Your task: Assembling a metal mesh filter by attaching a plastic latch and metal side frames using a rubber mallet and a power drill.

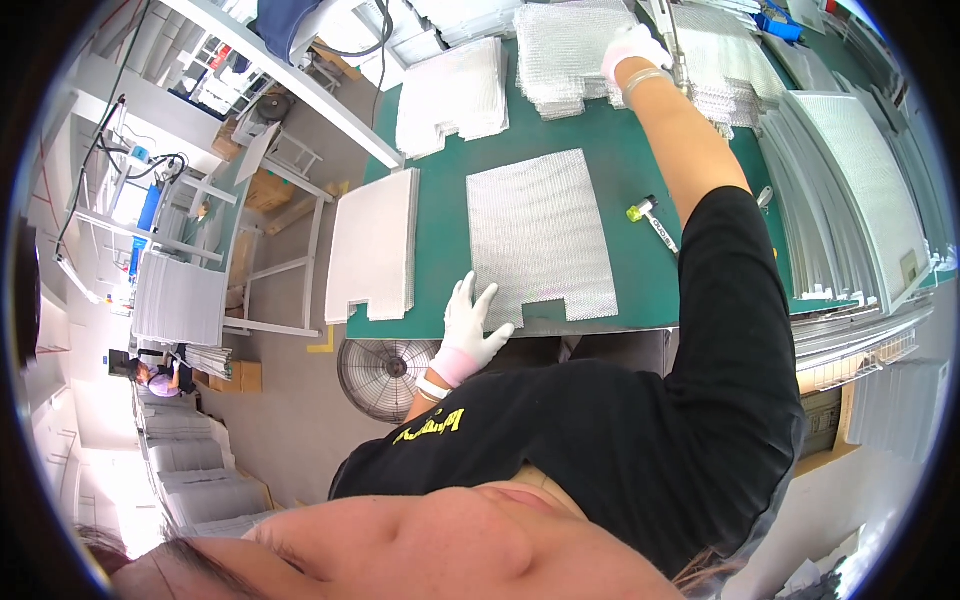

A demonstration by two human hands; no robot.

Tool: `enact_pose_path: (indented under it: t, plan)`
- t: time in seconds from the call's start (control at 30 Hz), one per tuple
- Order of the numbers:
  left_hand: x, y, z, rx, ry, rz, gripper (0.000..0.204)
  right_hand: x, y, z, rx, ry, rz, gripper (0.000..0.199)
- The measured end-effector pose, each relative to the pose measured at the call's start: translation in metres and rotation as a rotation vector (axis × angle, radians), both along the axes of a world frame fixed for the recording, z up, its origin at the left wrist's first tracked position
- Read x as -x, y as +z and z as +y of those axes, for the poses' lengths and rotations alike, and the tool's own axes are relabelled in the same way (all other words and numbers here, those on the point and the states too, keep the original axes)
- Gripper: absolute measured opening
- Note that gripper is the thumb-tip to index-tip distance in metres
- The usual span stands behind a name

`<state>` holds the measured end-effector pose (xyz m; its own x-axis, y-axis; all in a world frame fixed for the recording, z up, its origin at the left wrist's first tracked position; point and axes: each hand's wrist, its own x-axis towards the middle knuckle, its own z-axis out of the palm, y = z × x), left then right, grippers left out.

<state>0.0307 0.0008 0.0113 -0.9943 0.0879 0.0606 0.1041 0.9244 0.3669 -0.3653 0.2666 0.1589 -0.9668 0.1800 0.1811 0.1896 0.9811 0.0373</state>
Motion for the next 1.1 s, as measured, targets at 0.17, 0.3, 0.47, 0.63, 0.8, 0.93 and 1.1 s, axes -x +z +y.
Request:
enact_pose_path:
  t: [0.17,0.3,0.47,0.63,0.8,0.93,1.1]
  plan:
    - [0.004,-0.003,-0.004,-0.049,-0.015,-0.021,0.075,0.068,-0.038,0.096,0.709,0.352,0.456,0.05]
    - [0.003,-0.008,-0.009,-0.069,-0.014,-0.016,0.074,0.054,0.0,0.098,1.601,0.741,0.421,0.059]
    - [0.005,-0.014,-0.011,-0.169,-0.012,0.024,0.072,-0.007,0.024,0.069,2.366,0.93,0.387,0.072]
    - [0.016,-0.008,-0.006,-0.216,-0.064,0.029,0.069,0.015,-0.02,0.101,1.675,0.805,0.579,0.038]
    - [0.015,-0.009,-0.007,-0.257,-0.072,0.035,0.068,-0.007,-0.033,0.1,1.055,0.583,0.386,0.044]
    - [0.01,-0.007,-0.004,-0.305,-0.073,0.051,0.065,0.048,-0.026,0.105,1.485,0.856,0.375,0.04]
    - [0.02,-0.004,-0.004,-0.398,-0.145,0.075,0.06,0.074,-0.063,0.14,1.999,1.139,0.377,0.036]
